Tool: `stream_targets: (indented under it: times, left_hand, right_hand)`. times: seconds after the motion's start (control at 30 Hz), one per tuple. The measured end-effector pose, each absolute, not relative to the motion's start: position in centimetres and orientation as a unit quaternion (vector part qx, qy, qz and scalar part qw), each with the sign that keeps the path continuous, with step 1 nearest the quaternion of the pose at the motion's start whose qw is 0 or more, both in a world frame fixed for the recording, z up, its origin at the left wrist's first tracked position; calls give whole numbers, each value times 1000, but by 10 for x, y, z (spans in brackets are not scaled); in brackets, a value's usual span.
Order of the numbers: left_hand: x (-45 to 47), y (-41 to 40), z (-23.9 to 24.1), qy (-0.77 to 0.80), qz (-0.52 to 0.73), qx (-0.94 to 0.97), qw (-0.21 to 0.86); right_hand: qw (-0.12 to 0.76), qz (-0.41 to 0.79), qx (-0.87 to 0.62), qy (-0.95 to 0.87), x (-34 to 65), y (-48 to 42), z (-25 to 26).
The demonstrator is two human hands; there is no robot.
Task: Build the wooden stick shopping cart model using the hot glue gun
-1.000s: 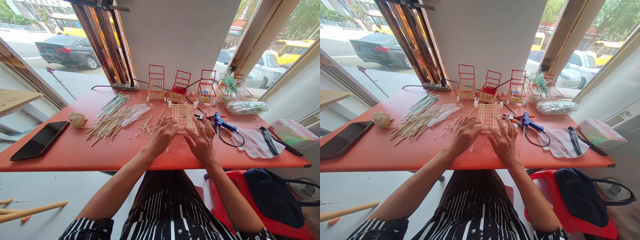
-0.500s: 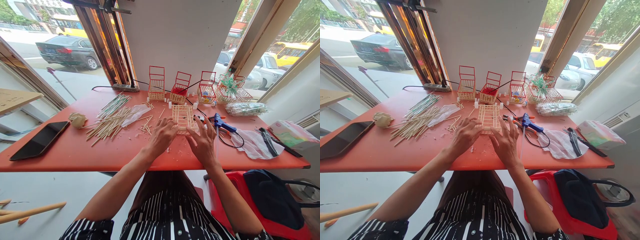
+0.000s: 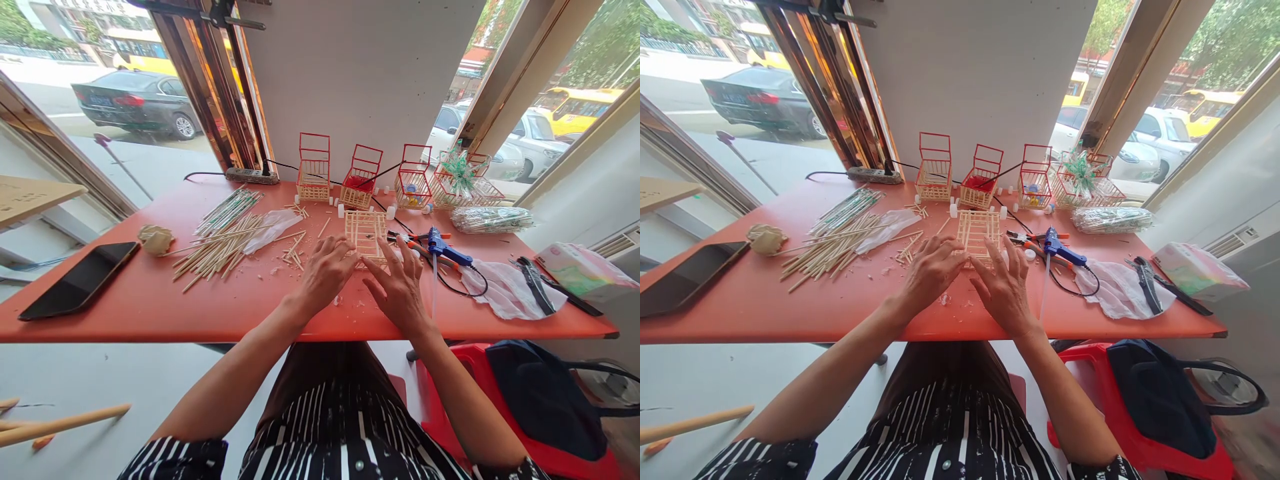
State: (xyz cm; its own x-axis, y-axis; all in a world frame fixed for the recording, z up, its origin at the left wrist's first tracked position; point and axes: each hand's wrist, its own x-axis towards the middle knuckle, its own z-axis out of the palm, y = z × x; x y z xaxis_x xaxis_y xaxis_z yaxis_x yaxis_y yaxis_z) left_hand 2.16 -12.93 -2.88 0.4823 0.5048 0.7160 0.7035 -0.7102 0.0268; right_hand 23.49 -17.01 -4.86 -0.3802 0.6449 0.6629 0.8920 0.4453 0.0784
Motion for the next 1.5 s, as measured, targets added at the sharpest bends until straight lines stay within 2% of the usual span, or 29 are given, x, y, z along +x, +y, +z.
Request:
stream_targets:
  times: [0.5,1.17,1.5]
  left_hand:
    - [16,-127,-30,-345,-428,-824,138]
    - [17,-129,-30,-342,-397,-831,187]
    - [18,-128,-29,-345,-388,-834,189]
  right_hand:
    - [305,-211,-485,-792,237,-171,-46]
    - [306,-221,-484,-789,237,-172,-46]
    - [334,-274,-484,-761,238,-169,-47]
